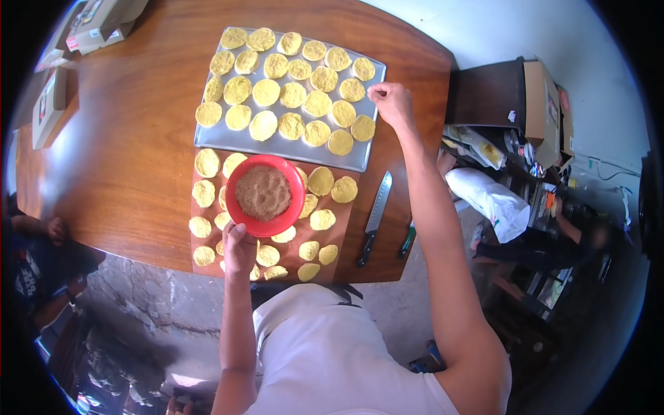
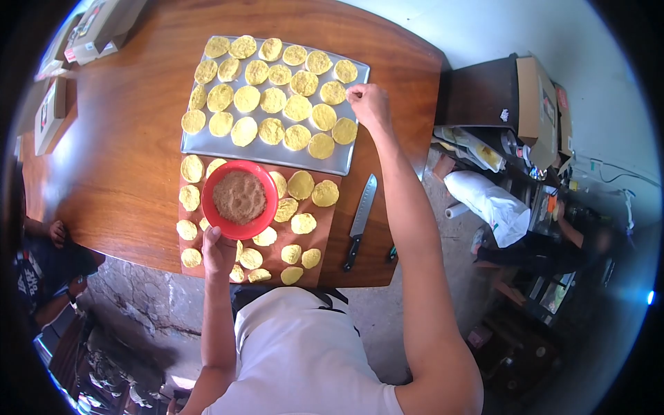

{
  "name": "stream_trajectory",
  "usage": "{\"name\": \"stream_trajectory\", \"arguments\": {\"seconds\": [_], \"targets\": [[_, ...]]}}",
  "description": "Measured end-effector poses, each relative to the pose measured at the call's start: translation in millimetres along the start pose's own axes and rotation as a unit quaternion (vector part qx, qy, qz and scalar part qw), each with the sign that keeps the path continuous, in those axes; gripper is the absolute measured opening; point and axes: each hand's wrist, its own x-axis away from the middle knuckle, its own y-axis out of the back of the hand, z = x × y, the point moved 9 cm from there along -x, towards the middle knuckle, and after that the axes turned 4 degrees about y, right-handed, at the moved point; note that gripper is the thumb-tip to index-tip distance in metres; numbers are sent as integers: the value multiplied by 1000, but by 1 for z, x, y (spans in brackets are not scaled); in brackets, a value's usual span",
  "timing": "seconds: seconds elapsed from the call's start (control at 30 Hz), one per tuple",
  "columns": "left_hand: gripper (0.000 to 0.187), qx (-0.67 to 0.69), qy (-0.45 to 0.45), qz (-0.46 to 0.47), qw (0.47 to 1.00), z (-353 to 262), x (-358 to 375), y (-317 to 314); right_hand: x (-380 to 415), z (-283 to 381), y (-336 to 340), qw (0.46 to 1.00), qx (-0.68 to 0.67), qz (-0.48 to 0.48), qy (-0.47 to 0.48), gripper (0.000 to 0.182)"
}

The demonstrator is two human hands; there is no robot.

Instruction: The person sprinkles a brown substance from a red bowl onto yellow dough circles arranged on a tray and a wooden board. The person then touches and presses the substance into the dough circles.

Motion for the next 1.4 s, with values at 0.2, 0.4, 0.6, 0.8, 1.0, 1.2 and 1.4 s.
{"name": "stream_trajectory", "arguments": {"seconds": [0.2,0.4,0.6,0.8,1.0,1.2,1.4], "targets": [[46,-6,2,-3,1000,0,1,8,12,51,0,999,-30,41,2,14],[41,4,-4,-33,999,-7,7,7,14,125,-21,990,-79,92,71,14],[41,37,-19,-15,999,-19,20,10,0,222,-43,980,-82,133,122,16],[43,60,-59,-14,996,-43,35,32,-23,282,-107,963,-66,176,193,16],[54,15,-80,-25,996,-83,47,64,-35,308,-160,958,-44,186,212,11],[46,51,-103,-48,992,-120,49,109,-39,306,-184,969,-32,153,190,16],[52,74,-85,-65,992,-145,43,147,-38,303,-181,982,-2,158,106,9]]}}
